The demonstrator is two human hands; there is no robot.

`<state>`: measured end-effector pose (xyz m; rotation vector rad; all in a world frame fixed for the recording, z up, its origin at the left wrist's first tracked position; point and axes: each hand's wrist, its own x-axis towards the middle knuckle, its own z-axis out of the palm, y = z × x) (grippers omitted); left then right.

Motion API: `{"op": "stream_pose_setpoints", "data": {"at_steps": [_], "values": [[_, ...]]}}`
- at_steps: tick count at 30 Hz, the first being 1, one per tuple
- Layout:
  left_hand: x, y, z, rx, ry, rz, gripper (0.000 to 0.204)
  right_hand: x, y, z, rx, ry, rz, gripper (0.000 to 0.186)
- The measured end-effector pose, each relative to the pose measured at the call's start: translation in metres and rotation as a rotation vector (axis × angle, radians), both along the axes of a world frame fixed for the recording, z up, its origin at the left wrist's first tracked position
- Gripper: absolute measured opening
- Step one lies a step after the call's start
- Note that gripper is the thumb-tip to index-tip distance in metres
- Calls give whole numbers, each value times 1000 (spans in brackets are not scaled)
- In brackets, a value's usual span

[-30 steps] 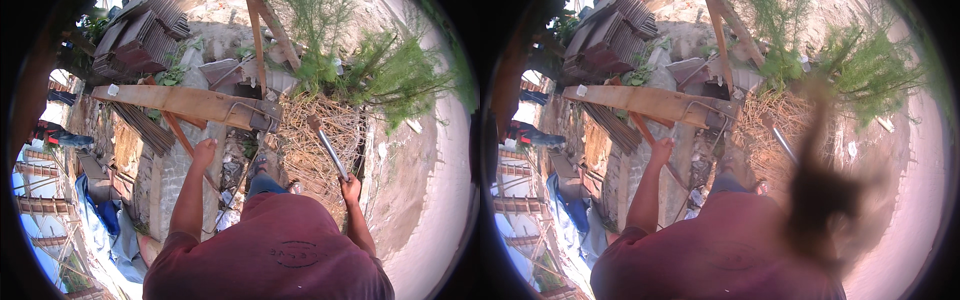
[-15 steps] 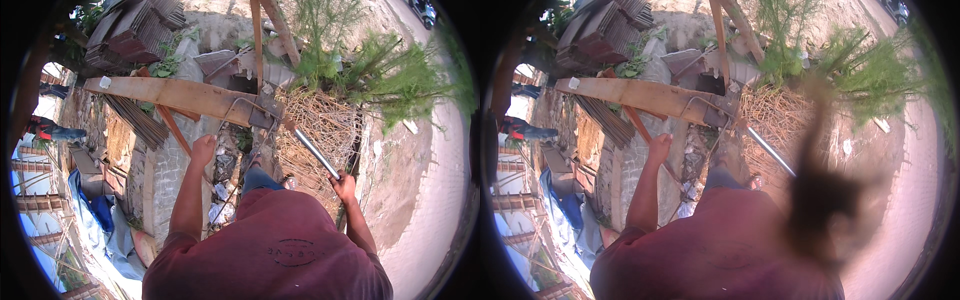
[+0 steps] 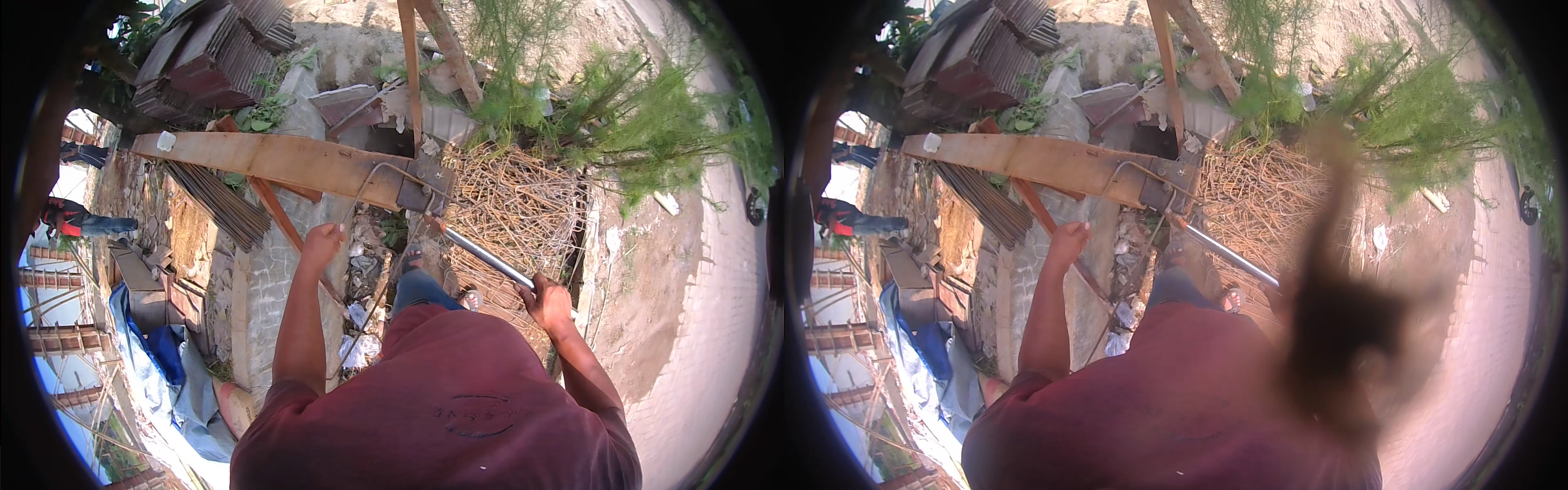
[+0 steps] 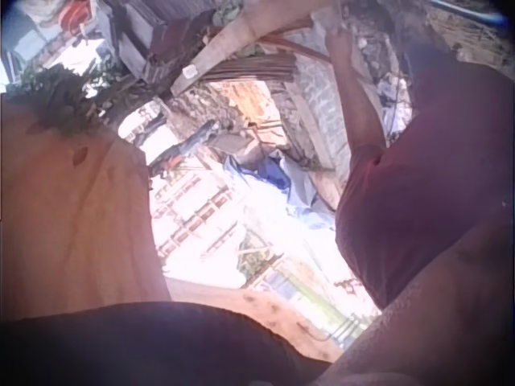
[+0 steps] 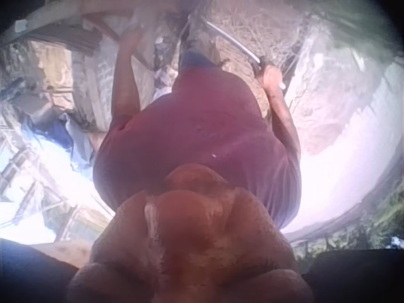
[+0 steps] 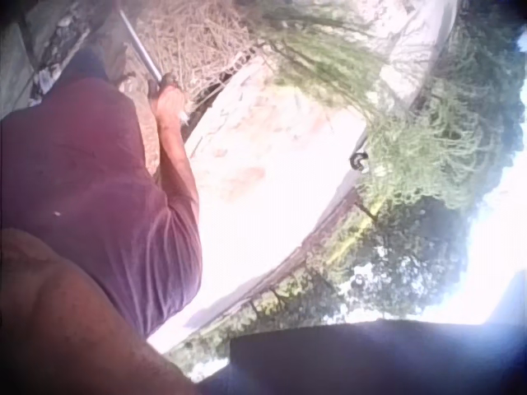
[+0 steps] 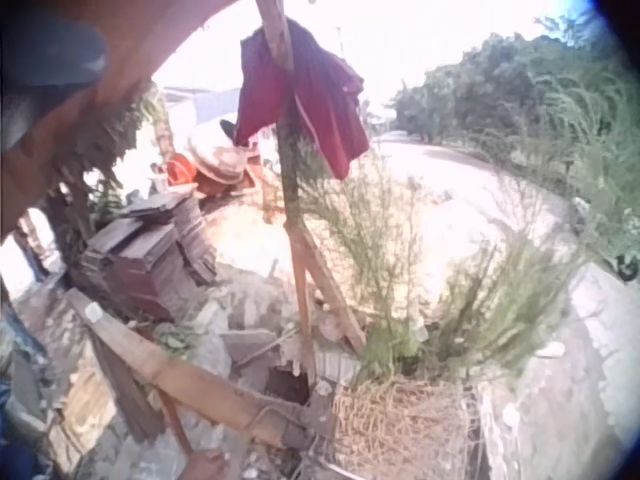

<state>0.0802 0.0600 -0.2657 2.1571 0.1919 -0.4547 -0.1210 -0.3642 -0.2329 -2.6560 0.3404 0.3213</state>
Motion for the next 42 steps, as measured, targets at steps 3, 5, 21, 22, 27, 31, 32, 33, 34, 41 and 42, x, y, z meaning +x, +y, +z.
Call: {"op": "stream_pose_setpoints", "data": {"at_steps": [3,5,21,22,27,31,32,33,34,41,42], "values": [[-4,-2,0,73,-46,-15,32,-16,1,0,55,12,-84,48],[-5,0,0,51,-32,3,32,-30,-8,-1,82,8,-74,50],[-4,0,6,13,30,41,32,-8,-66,7,-159,82,-98,50],[-3,-2,6,4,19,28,32,-10,-62,11,-143,110,-115,50],[3,-4,23,36,57,5,32,-31,-81,5,-12,-15,-67,48],[5,1,24,36,109,0,33,-18,-73,3,276,2,-65,48],[7,1,22,29,111,-10,34,-12,-69,0,373,24,-73,47],[7,1,21,10,109,2,34,-3,-61,-2,433,113,-107,48],[6,0,19,-9,107,13,34,6,-55,4,390,182,-124,50],[9,2,16,-2,119,19,33,28,-45,33,299,315,-141,57],[9,2,18,7,128,20,33,29,-47,30,267,271,-123,56]]}}
